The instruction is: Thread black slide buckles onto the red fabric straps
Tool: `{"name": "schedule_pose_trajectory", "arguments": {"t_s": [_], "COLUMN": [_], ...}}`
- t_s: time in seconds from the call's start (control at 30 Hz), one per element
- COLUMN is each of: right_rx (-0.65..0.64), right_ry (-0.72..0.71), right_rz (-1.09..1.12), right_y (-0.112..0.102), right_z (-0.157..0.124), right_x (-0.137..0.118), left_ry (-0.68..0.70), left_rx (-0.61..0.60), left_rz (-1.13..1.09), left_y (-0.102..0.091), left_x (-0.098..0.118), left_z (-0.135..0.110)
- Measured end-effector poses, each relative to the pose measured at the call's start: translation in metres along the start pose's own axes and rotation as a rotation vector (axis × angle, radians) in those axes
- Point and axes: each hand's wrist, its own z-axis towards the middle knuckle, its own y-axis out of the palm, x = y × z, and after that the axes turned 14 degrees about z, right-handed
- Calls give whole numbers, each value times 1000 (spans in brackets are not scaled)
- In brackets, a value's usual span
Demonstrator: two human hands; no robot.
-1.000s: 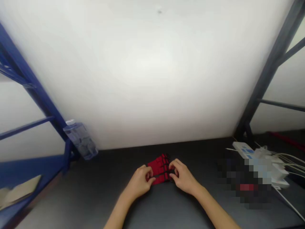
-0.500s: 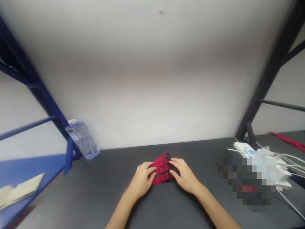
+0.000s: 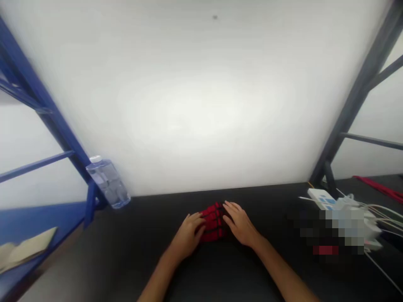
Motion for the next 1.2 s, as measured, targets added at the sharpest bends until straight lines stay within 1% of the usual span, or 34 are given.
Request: {"name": "schedule_pose_trajectory", "arguments": {"t_s": [0.1,0.17,0.47,0.6,0.67,0.7,0.8,0.9,0.97,1.03,1.2], "right_rx": [-74,-91,-68,-51,-14,9,48,47,42,34,7], "right_ry": [-5,-19,25,25,36,52,139,197,209,209,203], "right_rz": [-40,-43,42,70,47,21,-97,-200,-241,-271,-330], "right_y": [3,5,4,3,0,-3,-12,-19,-20,-18,-12], "right_z": [3,2,-4,-4,-3,-3,-3,-3,-4,-4,-5], "right_x": [0,-1,-8,-3,4,10,30,46,52,54,47], "left_ry": [5,13,47,44,30,17,-79,-176,-250,-274,-271], "left_rx": [43,68,94,110,130,142,177,131,92,58,27], "left_rz": [20,33,26,14,27,45,165,308,372,413,462], "left_y": [1,0,-1,-3,-2,-2,2,9,14,17,21], "left_x": [1,2,7,8,0,-7,-39,-72,-85,-89,-85], "left_z": [0,0,-1,0,2,4,8,8,5,2,-2]}}
